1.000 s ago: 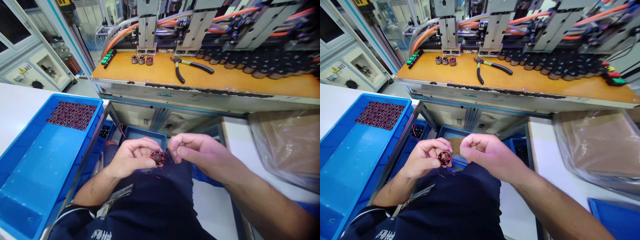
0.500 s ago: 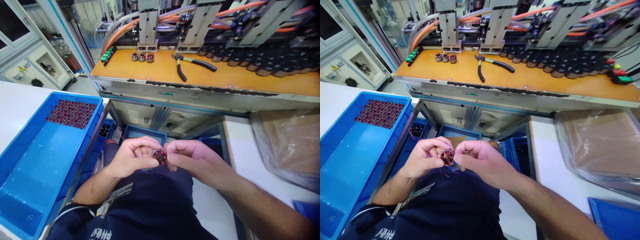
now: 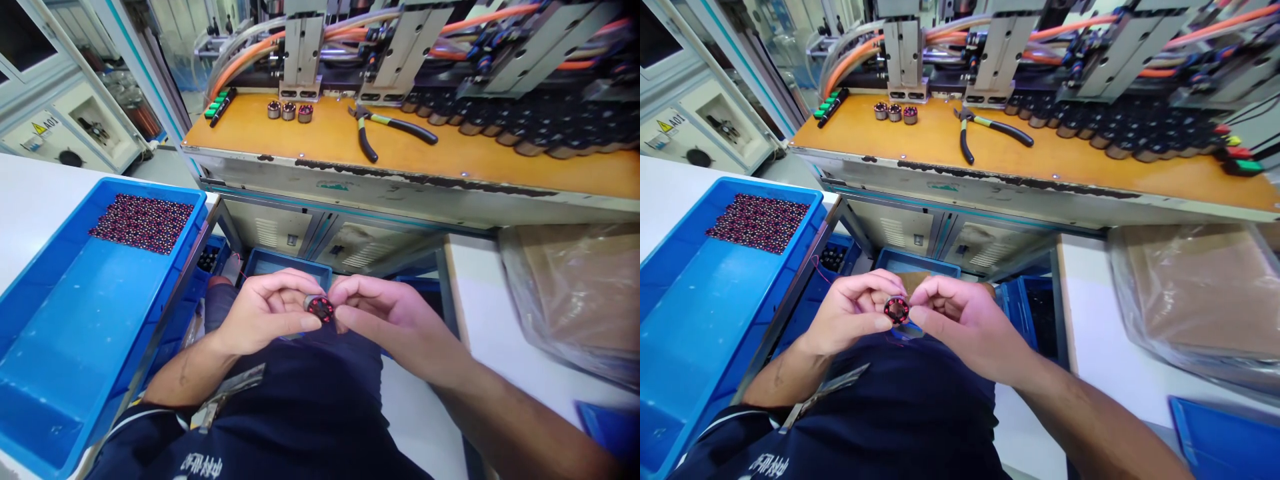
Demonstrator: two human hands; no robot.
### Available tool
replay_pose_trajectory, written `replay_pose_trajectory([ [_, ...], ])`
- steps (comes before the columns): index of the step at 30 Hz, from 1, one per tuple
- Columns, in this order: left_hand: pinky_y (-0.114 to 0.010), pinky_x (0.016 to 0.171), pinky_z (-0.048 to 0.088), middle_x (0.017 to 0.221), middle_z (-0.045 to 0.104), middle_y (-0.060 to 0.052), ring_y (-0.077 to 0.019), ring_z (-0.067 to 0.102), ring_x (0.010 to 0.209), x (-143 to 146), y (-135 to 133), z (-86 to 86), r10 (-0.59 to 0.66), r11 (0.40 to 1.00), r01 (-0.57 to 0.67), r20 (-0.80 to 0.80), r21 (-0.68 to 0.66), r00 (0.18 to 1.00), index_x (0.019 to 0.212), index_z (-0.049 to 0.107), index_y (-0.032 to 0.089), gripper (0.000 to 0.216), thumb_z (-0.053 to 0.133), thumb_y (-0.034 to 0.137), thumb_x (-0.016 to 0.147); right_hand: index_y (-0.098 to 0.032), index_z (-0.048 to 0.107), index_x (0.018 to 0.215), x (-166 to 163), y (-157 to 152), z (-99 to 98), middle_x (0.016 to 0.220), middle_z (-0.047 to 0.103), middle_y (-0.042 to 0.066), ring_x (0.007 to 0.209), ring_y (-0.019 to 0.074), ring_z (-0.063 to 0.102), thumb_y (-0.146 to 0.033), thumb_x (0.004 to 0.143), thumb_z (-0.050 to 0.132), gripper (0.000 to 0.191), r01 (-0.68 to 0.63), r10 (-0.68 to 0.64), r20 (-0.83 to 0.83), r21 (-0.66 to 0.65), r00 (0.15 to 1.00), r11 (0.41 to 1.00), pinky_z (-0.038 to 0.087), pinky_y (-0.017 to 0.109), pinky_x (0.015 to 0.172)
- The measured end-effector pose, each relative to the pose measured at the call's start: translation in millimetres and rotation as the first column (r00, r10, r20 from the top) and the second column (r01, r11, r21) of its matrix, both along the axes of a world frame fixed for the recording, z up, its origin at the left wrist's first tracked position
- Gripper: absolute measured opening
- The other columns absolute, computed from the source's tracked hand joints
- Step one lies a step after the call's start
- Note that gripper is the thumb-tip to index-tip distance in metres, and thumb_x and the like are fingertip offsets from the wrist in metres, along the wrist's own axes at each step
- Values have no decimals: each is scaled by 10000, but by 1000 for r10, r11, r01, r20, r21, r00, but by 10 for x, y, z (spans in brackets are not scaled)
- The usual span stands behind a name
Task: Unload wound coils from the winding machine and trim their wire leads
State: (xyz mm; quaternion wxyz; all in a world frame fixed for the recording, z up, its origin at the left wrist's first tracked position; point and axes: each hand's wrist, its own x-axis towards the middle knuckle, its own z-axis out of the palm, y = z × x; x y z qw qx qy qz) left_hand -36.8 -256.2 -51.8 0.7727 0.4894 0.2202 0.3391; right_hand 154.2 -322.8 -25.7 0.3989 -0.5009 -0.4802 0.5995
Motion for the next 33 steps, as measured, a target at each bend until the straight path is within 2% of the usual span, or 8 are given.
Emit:
replay_pose_trajectory([
  [3, -183, 646, 563, 971, 688, -47, -109, 685, 741, 4, -13, -6, 0, 1000, 0, 6, -9, 1000, 915, 774, 161, 311, 871, 126, 622, -177, 603, 747, -32, -24, -71, 703, 553, 5, 670, 118, 509, -419, 901, 652, 291, 23, -22, -42, 35, 999, 999, 412, 252, 632],
  [9, -177, 631, 564, 966, 702, -45, -104, 689, 718, 5, -25, -22, 25, 999, -24, 16, -46, 1000, 893, 775, 161, 287, 874, 136, 624, -174, 604, 786, -191, -105, -264, 678, 564, -2, 651, 118, 497, -406, 913, 648, 268, 117, -117, -319, -19, 941, 993, 398, 271, 645],
  [13, -163, 633, 563, 964, 709, -45, -101, 696, 726, 6, -30, -23, 31, 999, -30, 30, -46, 999, 896, 785, 171, 276, 871, 138, 635, -168, 581, 747, -324, -135, -282, 627, 523, -8, 604, 115, 467, -362, 891, 664, 256, 183, -190, -472, -62, 861, 981, 374, 270, 604],
  [16, -164, 631, 557, 961, 711, -44, -96, 690, 720, 8, -33, -23, 27, 999, -26, 28, -45, 999, 893, 786, 171, 273, 875, 155, 635, -170, 573, 714, -363, -146, -277, 630, 490, -9, 611, 117, 463, -333, 899, 646, 258, 207, -197, -525, -39, 828, 978, 384, 273, 614],
  [20, -179, 624, 548, 946, 710, -42, -101, 677, 718, 4, -42, -50, 4, 997, -3, 10, -76, 1000, 895, 783, 176, 290, 885, 188, 623, -178, 591, 734, -303, -157, -288, 672, 509, -2, 635, 120, 477, -325, 916, 630, 238, 226, -184, -435, 46, 881, 973, 391, 275, 624],
  [24, -180, 565, 512, 955, 702, -51, -77, 630, 635, -15, -50, -92, -21, 991, 16, -40, -131, 999, 909, 772, 162, 347, 903, 247, 600, -184, 586, 718, -127, -133, -222, 683, 534, 5, 649, 126, 486, -360, 922, 625, 272, 139, -123, -146, 109, 982, 984, 389, 269, 614],
  [27, -187, 535, 493, 923, 701, -61, -77, 624, 585, -30, -49, -90, -49, 991, 39, -81, -124, 995, 917, 763, 142, 377, 902, 306, 607, -180, 582, 688, 36, -80, -103, 689, 553, 23, 664, 136, 509, -389, 903, 637, 305, 36, -41, 43, 117, 998, 993, 399, 265, 601],
  [33, -187, 553, 523, 810, 710, -46, -130, 703, 614, -18, -47, -26, -120, 980, 110, -53, -168, 991, 920, 762, 146, 358, 898, 290, 621, -166, 627, 776, 150, 41, 64, 725, 567, 30, 654, 126, 512, -482, 843, 692, 329, -75, 74, 28, 49, 997, 996, 383, 242, 560],
])
